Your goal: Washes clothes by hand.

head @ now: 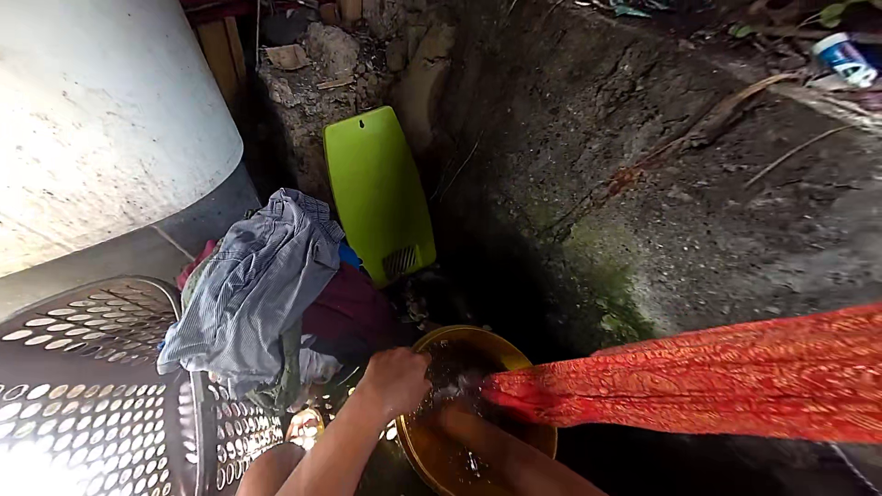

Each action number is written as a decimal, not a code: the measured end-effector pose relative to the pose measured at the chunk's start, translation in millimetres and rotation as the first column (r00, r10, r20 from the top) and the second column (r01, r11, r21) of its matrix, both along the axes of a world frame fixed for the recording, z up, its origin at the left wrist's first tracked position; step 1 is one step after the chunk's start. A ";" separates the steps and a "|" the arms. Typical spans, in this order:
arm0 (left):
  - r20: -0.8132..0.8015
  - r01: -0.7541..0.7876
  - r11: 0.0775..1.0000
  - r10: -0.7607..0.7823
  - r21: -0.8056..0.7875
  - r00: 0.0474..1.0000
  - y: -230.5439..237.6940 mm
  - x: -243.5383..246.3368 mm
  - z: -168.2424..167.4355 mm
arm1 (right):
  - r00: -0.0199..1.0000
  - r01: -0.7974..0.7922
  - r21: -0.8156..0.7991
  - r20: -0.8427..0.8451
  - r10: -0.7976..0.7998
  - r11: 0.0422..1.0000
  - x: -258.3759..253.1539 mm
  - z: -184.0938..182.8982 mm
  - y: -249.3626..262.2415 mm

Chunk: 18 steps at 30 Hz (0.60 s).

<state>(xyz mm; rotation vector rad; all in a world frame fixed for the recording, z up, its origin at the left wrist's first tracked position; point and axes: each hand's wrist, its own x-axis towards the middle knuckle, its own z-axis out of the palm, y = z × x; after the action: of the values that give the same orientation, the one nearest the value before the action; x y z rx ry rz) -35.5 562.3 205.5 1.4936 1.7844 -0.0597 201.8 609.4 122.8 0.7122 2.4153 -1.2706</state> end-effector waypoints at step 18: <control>-0.032 0.053 0.998 -0.054 -0.044 0.998 5.4 17.6 -22.8 | 0.790 0.558 -0.058 0.341 -0.509 0.828 -35.2 -91.0 -40.5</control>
<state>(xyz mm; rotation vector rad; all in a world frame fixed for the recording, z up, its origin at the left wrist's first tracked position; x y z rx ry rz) -17.9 567.6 182.7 1.5181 1.7585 -0.1498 166.6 568.8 31.8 1.5050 1.8869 -1.3905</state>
